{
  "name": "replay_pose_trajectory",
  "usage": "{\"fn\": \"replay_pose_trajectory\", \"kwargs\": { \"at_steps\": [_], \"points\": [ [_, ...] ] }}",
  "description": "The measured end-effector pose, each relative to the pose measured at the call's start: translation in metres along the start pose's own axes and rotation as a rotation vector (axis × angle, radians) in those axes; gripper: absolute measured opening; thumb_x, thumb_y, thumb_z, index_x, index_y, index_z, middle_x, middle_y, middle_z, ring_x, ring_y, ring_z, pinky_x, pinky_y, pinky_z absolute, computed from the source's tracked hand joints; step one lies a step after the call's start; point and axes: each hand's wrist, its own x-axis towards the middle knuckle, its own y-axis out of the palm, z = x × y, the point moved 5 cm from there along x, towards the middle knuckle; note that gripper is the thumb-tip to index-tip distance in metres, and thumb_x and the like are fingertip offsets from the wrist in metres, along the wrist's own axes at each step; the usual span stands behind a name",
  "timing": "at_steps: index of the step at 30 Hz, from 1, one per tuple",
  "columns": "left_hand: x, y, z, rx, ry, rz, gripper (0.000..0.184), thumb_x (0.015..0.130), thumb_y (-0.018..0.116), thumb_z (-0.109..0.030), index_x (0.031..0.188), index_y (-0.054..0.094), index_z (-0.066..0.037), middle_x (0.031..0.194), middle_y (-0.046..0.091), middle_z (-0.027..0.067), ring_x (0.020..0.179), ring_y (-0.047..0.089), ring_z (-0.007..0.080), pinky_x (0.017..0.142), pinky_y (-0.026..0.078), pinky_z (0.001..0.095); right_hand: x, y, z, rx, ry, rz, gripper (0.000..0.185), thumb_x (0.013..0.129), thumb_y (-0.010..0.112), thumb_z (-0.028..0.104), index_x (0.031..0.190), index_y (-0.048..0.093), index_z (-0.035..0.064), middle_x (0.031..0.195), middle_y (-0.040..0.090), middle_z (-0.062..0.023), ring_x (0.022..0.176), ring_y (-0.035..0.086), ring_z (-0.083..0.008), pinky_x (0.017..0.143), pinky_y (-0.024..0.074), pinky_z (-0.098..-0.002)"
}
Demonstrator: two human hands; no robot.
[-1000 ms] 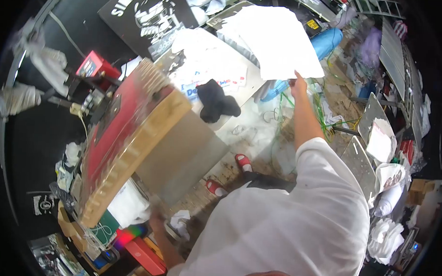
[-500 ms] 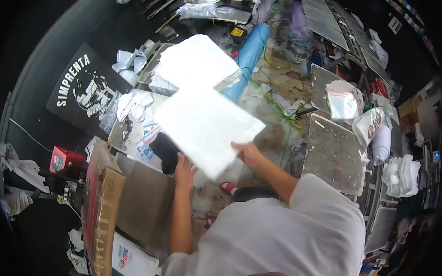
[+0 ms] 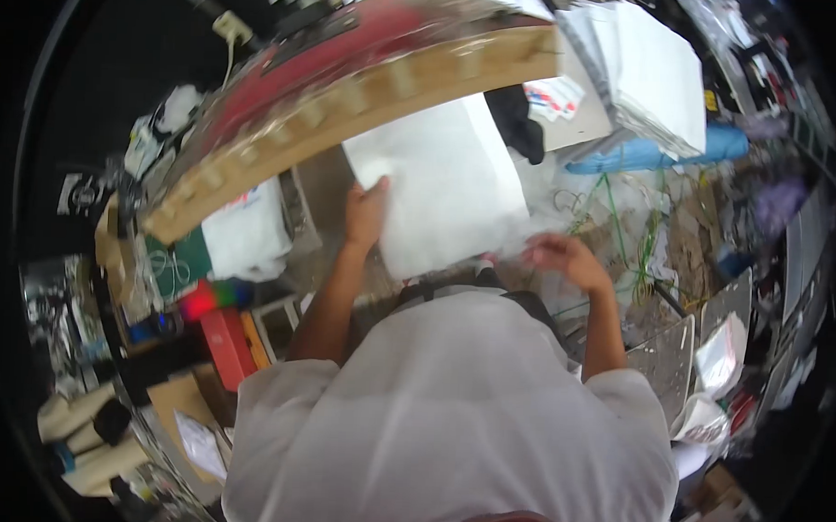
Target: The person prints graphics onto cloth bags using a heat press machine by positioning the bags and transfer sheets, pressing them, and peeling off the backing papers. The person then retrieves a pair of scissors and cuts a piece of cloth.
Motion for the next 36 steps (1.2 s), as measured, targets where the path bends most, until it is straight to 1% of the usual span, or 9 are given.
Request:
{"fn": "replay_pose_trajectory", "kwargs": {
  "at_steps": [3, 4, 9, 11, 14, 18, 23, 30, 36],
  "points": [
    [0.001, -0.08, 0.013, -0.116, -0.035, -0.134, 0.029, 0.091, 0.068, -0.02, 0.107, 0.064, 0.003, 0.09, 0.067, 0.0033, 0.074, 0.057, 0.0117, 0.067, 0.048, 0.0277, 0.052, -0.012, 0.0, -0.491, -0.082, -0.411, 0.039, 0.09, 0.069, 0.034, 0.108, 0.063, -0.001, 0.091, 0.07, -0.0153, 0.084, 0.068, -0.0238, 0.078, 0.0518, -0.0345],
    [0.002, -0.098, 0.008, 0.075, -0.028, -0.171, 0.031, 0.09, 0.07, -0.022, 0.106, 0.064, 0.003, 0.09, 0.067, 0.0053, 0.075, 0.058, 0.0138, 0.068, 0.049, 0.0295, 0.063, -0.005, 0.002, -0.542, -0.08, -0.473, 0.043, 0.088, 0.071, 0.037, 0.105, 0.064, -0.0012, 0.088, 0.07, -0.0164, 0.084, 0.069, -0.0254, 0.077, 0.0522, -0.0358],
    [0.026, -0.137, 0.018, 0.585, 0.03, -0.309, 0.041, 0.084, 0.076, -0.029, 0.1, 0.064, 0.007, 0.086, 0.068, 0.0069, 0.072, 0.06, 0.0167, 0.066, 0.049, 0.0337, 0.106, 0.046, 0.013, -0.683, -0.082, -0.393, 0.051, 0.082, 0.075, 0.043, 0.102, 0.065, -0.0026, 0.087, 0.07, -0.0185, 0.083, 0.068, -0.031, 0.075, 0.0527, -0.0389],
    [0.018, -0.128, 0.007, 0.745, -0.049, -0.415, 0.052, 0.078, 0.081, -0.041, 0.101, 0.066, 0.003, 0.093, 0.071, 0.016, 0.082, 0.066, 0.0224, 0.073, 0.051, 0.0361, 0.113, 0.06, 0.019, -0.787, -0.159, -0.455, 0.051, 0.076, 0.081, 0.039, 0.099, 0.064, -0.0033, 0.084, 0.068, -0.0188, 0.08, 0.067, -0.0331, 0.074, 0.0525, -0.0394],
    [-0.021, -0.136, 0.012, 0.525, -0.233, -0.411, 0.056, 0.073, 0.084, -0.042, 0.1, 0.066, 0.003, 0.091, 0.071, 0.0138, 0.078, 0.066, 0.0222, 0.071, 0.052, 0.0366, 0.123, 0.07, 0.018, -0.889, -0.161, -0.524, 0.045, 0.073, 0.084, 0.031, 0.094, 0.063, -0.0034, 0.081, 0.067, -0.0172, 0.076, 0.066, -0.0317, 0.072, 0.0521, -0.0397],
    [-0.084, -0.14, 0.023, 0.521, -0.23, -0.184, 0.043, 0.075, 0.084, -0.034, 0.097, 0.07, 0.001, 0.082, 0.069, 0.0055, 0.067, 0.058, 0.0107, 0.06, 0.046, 0.0274, 0.127, 0.071, 0.008, -0.722, -0.143, -0.513, 0.039, 0.071, 0.084, 0.025, 0.09, 0.063, -0.0022, 0.079, 0.067, -0.015, 0.074, 0.065, -0.0296, 0.071, 0.0515, -0.0387],
    [-0.08, -0.139, 0.033, 0.509, -0.182, -0.238, 0.034, 0.074, 0.084, -0.027, 0.089, 0.072, 0.002, 0.073, 0.069, 0.0044, 0.062, 0.059, 0.0097, 0.057, 0.047, 0.0274, 0.14, 0.063, 0.008, -0.693, -0.212, -0.511, 0.027, 0.074, 0.08, 0.018, 0.089, 0.067, -0.0006, 0.076, 0.067, -0.011, 0.069, 0.063, -0.0218, 0.067, 0.0501, -0.0359],
    [-0.077, -0.115, -0.005, 0.633, -0.176, -0.324, 0.032, 0.071, 0.086, -0.023, 0.085, 0.073, 0.003, 0.068, 0.069, 0.0064, 0.052, 0.059, 0.0116, 0.049, 0.046, 0.0288, 0.156, 0.045, 0.013, -0.673, -0.183, -0.559, 0.026, 0.074, 0.078, 0.019, 0.091, 0.071, -0.0003, 0.08, 0.071, -0.0151, 0.074, 0.069, -0.0264, 0.07, 0.0524, -0.0365],
    [-0.067, -0.13, 0.022, 0.666, -0.111, -0.348, 0.044, 0.068, 0.088, -0.028, 0.092, 0.071, 0.005, 0.079, 0.073, 0.0132, 0.067, 0.067, 0.0177, 0.065, 0.051, 0.0297, 0.159, 0.042, 0.001, -0.564, -0.211, -0.61, 0.025, 0.074, 0.078, 0.016, 0.093, 0.072, -0.0001, 0.081, 0.072, -0.0135, 0.075, 0.069, -0.0251, 0.071, 0.0529, -0.0353]
  ]
}}
